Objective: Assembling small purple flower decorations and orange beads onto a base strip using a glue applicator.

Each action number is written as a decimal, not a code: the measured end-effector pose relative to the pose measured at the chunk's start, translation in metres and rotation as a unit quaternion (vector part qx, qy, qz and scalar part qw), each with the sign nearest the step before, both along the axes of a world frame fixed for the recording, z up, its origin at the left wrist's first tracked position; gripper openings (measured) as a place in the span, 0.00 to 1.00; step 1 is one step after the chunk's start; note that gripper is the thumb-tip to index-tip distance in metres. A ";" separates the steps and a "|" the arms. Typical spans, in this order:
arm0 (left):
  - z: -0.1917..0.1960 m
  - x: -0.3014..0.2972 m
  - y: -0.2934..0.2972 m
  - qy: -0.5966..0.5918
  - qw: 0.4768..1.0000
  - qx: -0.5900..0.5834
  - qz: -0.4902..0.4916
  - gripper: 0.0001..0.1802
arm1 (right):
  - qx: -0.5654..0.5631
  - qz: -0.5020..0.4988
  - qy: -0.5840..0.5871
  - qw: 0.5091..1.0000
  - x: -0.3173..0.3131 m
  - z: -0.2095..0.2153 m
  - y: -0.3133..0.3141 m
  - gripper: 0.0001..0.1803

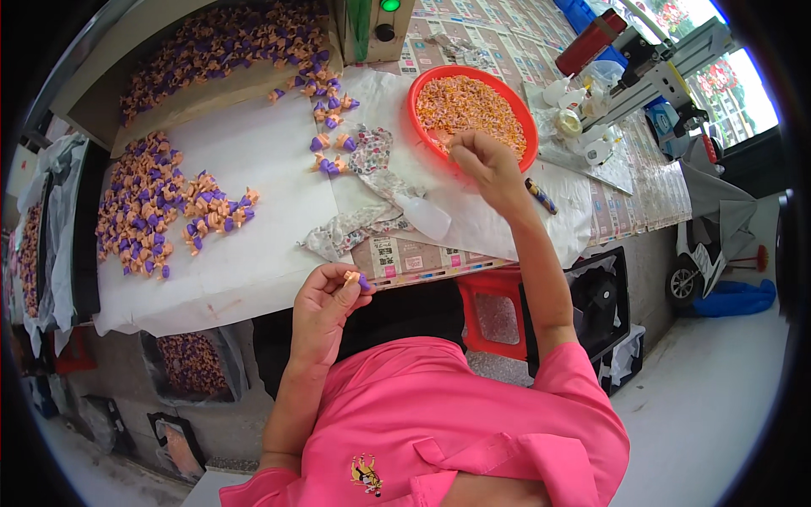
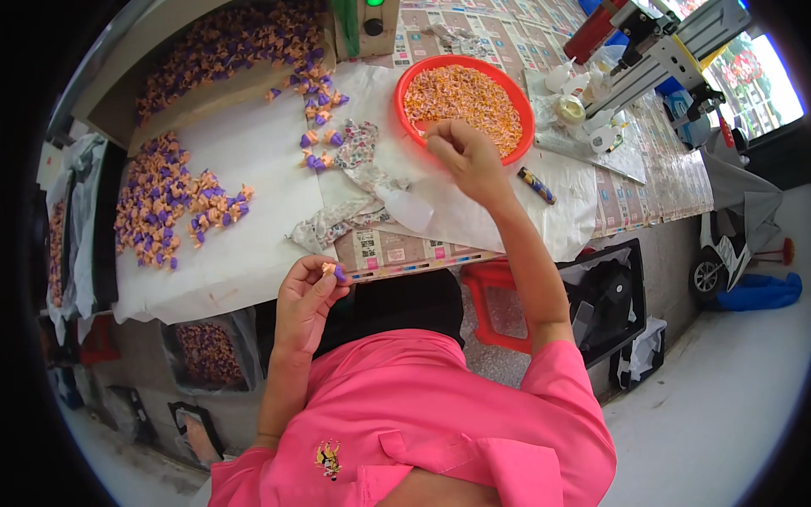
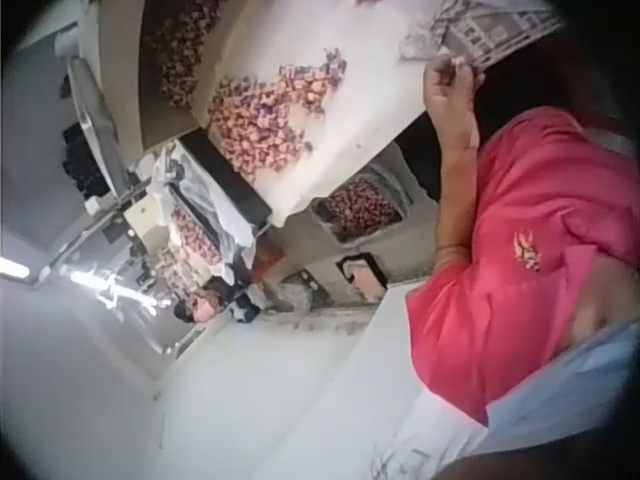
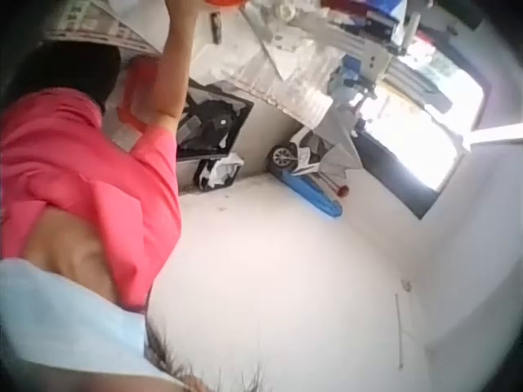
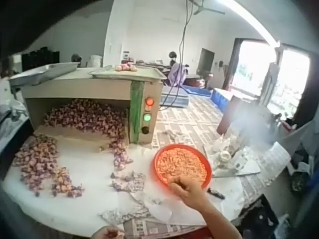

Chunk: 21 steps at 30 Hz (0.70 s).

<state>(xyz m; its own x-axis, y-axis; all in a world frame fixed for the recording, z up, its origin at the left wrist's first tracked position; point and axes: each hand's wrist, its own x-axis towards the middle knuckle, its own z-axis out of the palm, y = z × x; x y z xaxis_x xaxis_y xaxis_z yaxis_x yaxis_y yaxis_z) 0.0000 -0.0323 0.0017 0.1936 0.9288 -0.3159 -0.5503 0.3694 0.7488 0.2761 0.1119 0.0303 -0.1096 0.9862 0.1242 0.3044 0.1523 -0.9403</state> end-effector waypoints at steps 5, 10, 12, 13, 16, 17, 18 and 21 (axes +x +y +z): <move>-0.005 -0.008 -0.002 -0.005 1.000 0.002 0.001 0.10 | -0.107 0.082 0.089 0.987 -0.055 0.000 -0.065 0.07; -0.008 -0.013 -0.002 -0.009 1.000 0.014 -0.013 0.11 | -0.151 0.122 0.044 0.980 -0.093 -0.008 -0.110 0.07; -0.011 -0.017 -0.005 -0.009 1.000 0.010 -0.011 0.11 | -0.118 0.144 0.062 0.981 -0.104 -0.007 -0.119 0.07; -0.012 -0.019 -0.006 -0.009 1.000 0.010 -0.014 0.11 | -0.085 0.149 0.031 0.985 -0.107 -0.013 -0.122 0.07; -0.014 -0.022 -0.010 0.007 1.000 0.022 -0.018 0.11 | -0.047 0.144 0.004 0.988 -0.113 -0.016 -0.127 0.07; -0.014 -0.022 -0.011 0.007 1.000 0.021 -0.016 0.11 | -0.048 0.146 0.004 0.988 -0.114 -0.017 -0.128 0.07; -0.014 -0.022 -0.012 0.007 1.000 0.023 -0.020 0.12 | -0.034 0.140 0.001 0.990 -0.113 -0.018 -0.129 0.07; -0.017 -0.023 -0.014 0.008 0.999 0.030 -0.028 0.12 | -0.011 0.137 -0.004 0.990 -0.113 -0.019 -0.130 0.07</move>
